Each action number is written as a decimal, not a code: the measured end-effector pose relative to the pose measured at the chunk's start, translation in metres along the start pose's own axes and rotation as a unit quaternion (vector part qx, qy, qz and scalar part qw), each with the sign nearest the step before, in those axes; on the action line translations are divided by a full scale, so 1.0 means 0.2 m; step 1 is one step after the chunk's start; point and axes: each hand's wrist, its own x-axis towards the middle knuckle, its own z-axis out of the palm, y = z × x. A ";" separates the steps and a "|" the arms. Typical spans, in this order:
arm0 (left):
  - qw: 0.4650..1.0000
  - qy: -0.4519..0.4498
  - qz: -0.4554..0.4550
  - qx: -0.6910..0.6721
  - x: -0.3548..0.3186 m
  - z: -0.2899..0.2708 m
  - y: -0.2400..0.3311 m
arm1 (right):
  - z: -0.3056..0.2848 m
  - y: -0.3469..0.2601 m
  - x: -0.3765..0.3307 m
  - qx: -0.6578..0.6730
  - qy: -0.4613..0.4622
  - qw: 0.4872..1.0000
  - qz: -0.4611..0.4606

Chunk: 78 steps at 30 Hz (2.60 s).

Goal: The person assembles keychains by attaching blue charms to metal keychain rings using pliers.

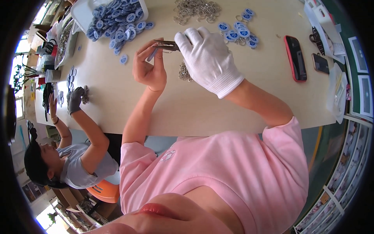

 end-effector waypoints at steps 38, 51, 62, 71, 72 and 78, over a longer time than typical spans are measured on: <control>0.981 -0.018 -0.069 -0.179 0.02 0.00 0.05 | -0.09 -0.02 0.01 -0.010 0.022 0.999 -0.028; 0.980 -0.023 -0.076 -0.184 0.03 -0.01 0.05 | -0.14 -0.02 0.03 -0.023 -0.024 0.999 -0.016; 0.979 -0.050 -0.050 -0.191 0.04 -0.02 0.01 | -0.11 0.00 0.02 -0.020 -0.035 0.999 -0.020; 0.861 -0.379 -0.148 0.305 0.23 -0.31 -0.29 | -0.05 0.45 -0.16 -0.089 -0.123 0.983 0.100; 0.797 -0.393 -0.136 0.438 0.23 -0.41 -0.35 | -0.05 0.52 -0.19 -0.123 -0.124 0.978 0.116; 0.634 -0.443 -0.261 0.578 0.17 -0.65 -0.54 | -0.04 0.66 -0.28 -0.070 -0.170 0.973 0.142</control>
